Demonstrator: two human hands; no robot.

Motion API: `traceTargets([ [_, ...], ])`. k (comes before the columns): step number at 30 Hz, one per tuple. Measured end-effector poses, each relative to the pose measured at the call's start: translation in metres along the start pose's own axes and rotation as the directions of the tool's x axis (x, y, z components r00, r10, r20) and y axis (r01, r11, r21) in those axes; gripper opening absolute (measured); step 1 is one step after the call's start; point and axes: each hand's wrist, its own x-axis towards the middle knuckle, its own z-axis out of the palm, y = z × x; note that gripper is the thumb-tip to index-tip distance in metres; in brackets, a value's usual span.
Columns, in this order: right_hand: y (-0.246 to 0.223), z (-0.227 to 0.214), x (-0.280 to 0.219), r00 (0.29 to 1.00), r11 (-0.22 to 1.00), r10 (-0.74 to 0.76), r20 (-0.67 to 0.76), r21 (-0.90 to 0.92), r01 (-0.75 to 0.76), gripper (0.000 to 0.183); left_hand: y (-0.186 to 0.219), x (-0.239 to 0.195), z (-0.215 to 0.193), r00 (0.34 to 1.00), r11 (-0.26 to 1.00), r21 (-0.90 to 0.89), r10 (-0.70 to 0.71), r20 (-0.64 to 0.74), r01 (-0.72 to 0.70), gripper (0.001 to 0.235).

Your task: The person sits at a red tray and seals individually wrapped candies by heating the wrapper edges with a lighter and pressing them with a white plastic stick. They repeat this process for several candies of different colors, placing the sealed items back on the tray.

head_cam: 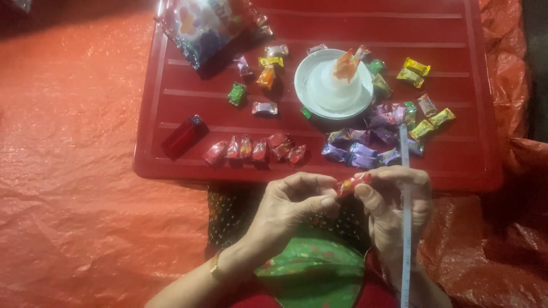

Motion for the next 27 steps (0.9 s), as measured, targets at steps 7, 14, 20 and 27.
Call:
traceTargets([
  [7, -0.002, 0.004, -0.007, 0.998, 0.995, 0.043, 0.039, -0.092, -0.039, 0.031, -0.004, -0.005, 0.000, 0.999, 0.998, -0.063, -0.005, -0.049, 0.002, 0.025],
  [14, -0.007, -0.005, -0.008, 0.967, 0.992, 0.064, 0.248, -0.122, -0.034, 0.033, -0.010, -0.006, -0.010, 0.981, 0.966, 0.173, 0.193, 0.000, -0.190, 0.005],
  [20, 0.005, 0.000, -0.013, 0.992, 0.973, -0.103, 0.076, -0.199, 0.116, 0.037, -0.008, -0.003, -0.007, 0.980, 0.979, -0.026, 0.200, -0.014, -0.201, 0.032],
  [27, 0.010, 0.003, -0.018, 0.993, 0.989, -0.082, 0.082, -0.114, 0.091, 0.035, -0.032, -0.003, -0.009, 0.948, 0.947, -0.047, 0.317, -0.032, -0.318, 0.020],
])
